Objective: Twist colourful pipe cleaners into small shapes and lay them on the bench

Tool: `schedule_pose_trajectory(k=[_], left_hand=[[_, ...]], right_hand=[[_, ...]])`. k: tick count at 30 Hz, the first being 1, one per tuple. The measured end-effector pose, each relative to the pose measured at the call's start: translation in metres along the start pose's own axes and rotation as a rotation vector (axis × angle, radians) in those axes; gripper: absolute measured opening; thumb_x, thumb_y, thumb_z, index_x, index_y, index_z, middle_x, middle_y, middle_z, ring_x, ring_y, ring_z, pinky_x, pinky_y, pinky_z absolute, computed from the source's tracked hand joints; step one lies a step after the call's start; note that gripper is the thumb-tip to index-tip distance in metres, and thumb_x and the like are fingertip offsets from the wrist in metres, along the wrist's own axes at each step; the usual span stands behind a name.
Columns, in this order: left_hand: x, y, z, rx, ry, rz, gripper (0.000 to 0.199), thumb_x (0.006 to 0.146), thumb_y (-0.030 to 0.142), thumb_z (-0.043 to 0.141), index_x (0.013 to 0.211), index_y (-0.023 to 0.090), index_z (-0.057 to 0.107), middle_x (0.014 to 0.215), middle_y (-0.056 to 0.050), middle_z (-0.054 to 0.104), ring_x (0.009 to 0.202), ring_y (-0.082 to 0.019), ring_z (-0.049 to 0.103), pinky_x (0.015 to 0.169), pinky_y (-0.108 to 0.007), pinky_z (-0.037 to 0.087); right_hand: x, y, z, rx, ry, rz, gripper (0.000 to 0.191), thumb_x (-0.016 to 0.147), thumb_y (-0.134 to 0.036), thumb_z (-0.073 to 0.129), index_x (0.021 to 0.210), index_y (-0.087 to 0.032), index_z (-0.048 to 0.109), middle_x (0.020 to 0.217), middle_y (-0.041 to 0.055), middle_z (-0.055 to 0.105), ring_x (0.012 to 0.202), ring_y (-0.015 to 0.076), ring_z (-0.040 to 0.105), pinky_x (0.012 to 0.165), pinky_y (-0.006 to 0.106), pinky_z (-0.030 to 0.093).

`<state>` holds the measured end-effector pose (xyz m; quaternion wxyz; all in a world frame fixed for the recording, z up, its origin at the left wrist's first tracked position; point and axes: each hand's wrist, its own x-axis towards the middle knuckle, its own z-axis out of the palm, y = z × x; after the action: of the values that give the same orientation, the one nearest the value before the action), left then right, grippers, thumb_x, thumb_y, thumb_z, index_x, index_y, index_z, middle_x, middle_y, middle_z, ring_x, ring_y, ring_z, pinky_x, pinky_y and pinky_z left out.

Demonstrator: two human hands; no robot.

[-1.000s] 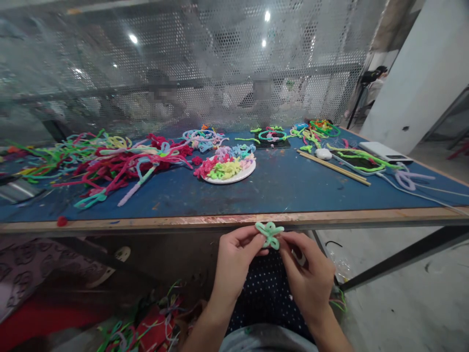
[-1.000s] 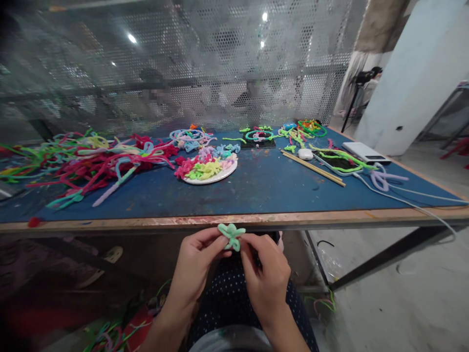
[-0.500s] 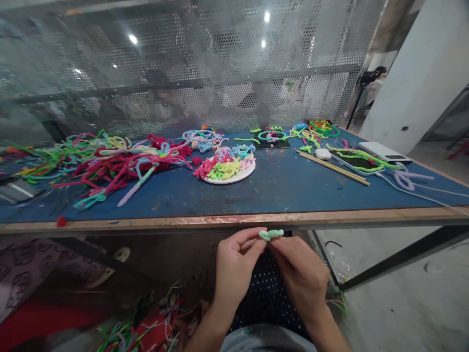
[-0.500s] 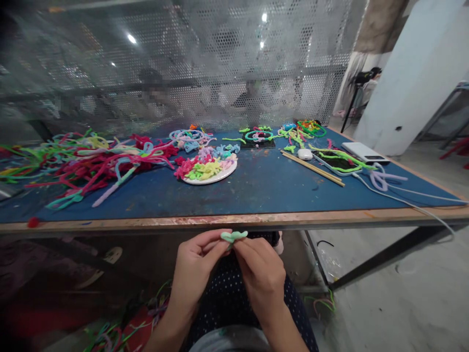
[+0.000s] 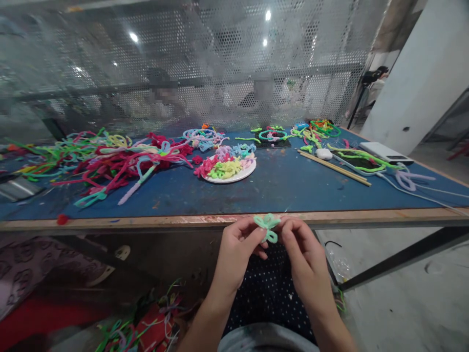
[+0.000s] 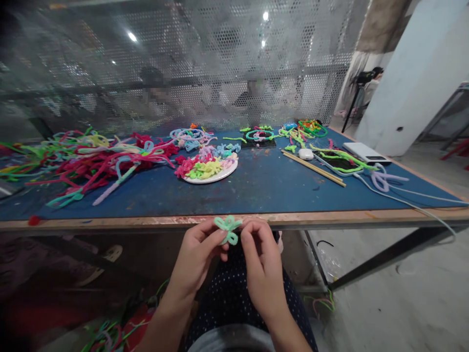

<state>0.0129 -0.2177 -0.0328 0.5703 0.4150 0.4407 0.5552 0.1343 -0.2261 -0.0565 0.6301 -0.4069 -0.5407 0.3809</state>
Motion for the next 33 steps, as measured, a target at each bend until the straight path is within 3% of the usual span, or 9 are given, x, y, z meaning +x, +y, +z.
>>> schedule_pose_trajectory(k=[4,7,10,12,14,22,26,29,33], left_hand=[[0.0,-0.001,0.0,-0.027,0.021,0.007,0.016,0.071,0.024,0.072,0.082,0.012,0.072,0.063,-0.001,0.062,0.051,-0.008,0.053,0.039,-0.013,0.048],[-0.001,0.0,0.0,-0.012,0.033,0.019,0.018,0.071,0.024,0.073,0.083,0.012,0.072,0.062,-0.001,0.063,0.05,-0.008,0.054,0.04,-0.013,0.048],[-0.004,0.003,0.002,0.065,0.057,0.061,0.017,0.07,0.024,0.073,0.083,0.012,0.073,0.064,-0.002,0.065,0.051,-0.008,0.055,0.041,-0.013,0.048],[-0.006,0.004,0.003,0.133,0.079,0.095,0.015,0.071,0.023,0.072,0.082,0.012,0.073,0.068,-0.003,0.067,0.052,-0.009,0.057,0.043,-0.013,0.049],[-0.008,0.005,0.004,0.183,0.104,0.121,0.014,0.073,0.024,0.071,0.082,0.013,0.074,0.071,-0.003,0.069,0.054,-0.009,0.059,0.044,-0.013,0.05],[-0.014,-0.003,0.001,0.332,0.102,0.268,0.01,0.078,0.024,0.069,0.083,0.018,0.074,0.076,-0.002,0.067,0.06,-0.012,0.062,0.048,-0.015,0.051],[-0.016,-0.007,-0.002,0.426,0.08,0.362,0.009,0.082,0.024,0.066,0.084,0.02,0.075,0.079,-0.002,0.067,0.063,-0.012,0.062,0.052,-0.018,0.053],[-0.017,-0.008,-0.008,0.594,0.038,0.566,0.013,0.084,0.017,0.065,0.089,0.023,0.075,0.083,-0.002,0.068,0.072,-0.013,0.064,0.065,-0.019,0.053],[-0.015,-0.007,-0.02,0.776,-0.036,0.866,0.031,0.083,0.006,0.062,0.105,0.025,0.073,0.088,-0.005,0.069,0.081,-0.014,0.064,0.073,-0.021,0.051]], right_hand=[[0.002,-0.011,-0.002,0.147,0.3,-0.078,0.011,0.092,-0.027,0.053,0.084,-0.021,0.057,0.084,0.0007,0.056,0.075,0.0129,0.053,0.071,0.026,0.044],[0.0,-0.023,-0.007,-0.039,0.506,-0.278,0.006,0.086,-0.018,0.061,0.08,-0.021,0.062,0.078,0.0,0.058,0.075,0.0141,0.055,0.071,0.027,0.044],[-0.002,-0.03,-0.013,-0.27,0.351,-0.321,0.009,0.081,-0.015,0.066,0.083,-0.024,0.068,0.079,-0.0002,0.064,0.074,0.0149,0.058,0.069,0.027,0.046],[-0.003,-0.03,-0.015,-0.307,0.166,-0.236,0.007,0.082,-0.018,0.066,0.085,-0.024,0.068,0.079,0.0003,0.067,0.072,0.0151,0.06,0.065,0.026,0.048],[-0.003,-0.028,-0.014,-0.295,0.093,-0.157,0.003,0.082,-0.022,0.066,0.085,-0.022,0.066,0.077,0.0009,0.067,0.069,0.0148,0.061,0.062,0.025,0.049],[-0.004,-0.026,-0.007,-0.206,0.107,-0.044,0.015,0.079,-0.027,0.07,0.077,-0.02,0.057,0.073,0.0019,0.066,0.065,0.0136,0.062,0.058,0.024,0.052],[-0.003,-0.023,-0.007,-0.205,0.15,-0.021,0.013,0.077,-0.027,0.072,0.084,-0.02,0.063,0.072,-0.0002,0.067,0.063,0.0116,0.062,0.057,0.021,0.052],[-0.001,-0.021,-0.011,-0.208,0.086,0.011,0.022,0.078,-0.029,0.071,0.099,-0.022,0.071,0.079,0.001,0.072,0.067,0.0134,0.066,0.062,0.024,0.055],[0.001,-0.021,-0.019,-0.201,-0.051,0.075,0.019,0.076,-0.031,0.071,0.094,-0.026,0.076,0.081,0.0022,0.075,0.067,0.0167,0.068,0.06,0.027,0.056]])
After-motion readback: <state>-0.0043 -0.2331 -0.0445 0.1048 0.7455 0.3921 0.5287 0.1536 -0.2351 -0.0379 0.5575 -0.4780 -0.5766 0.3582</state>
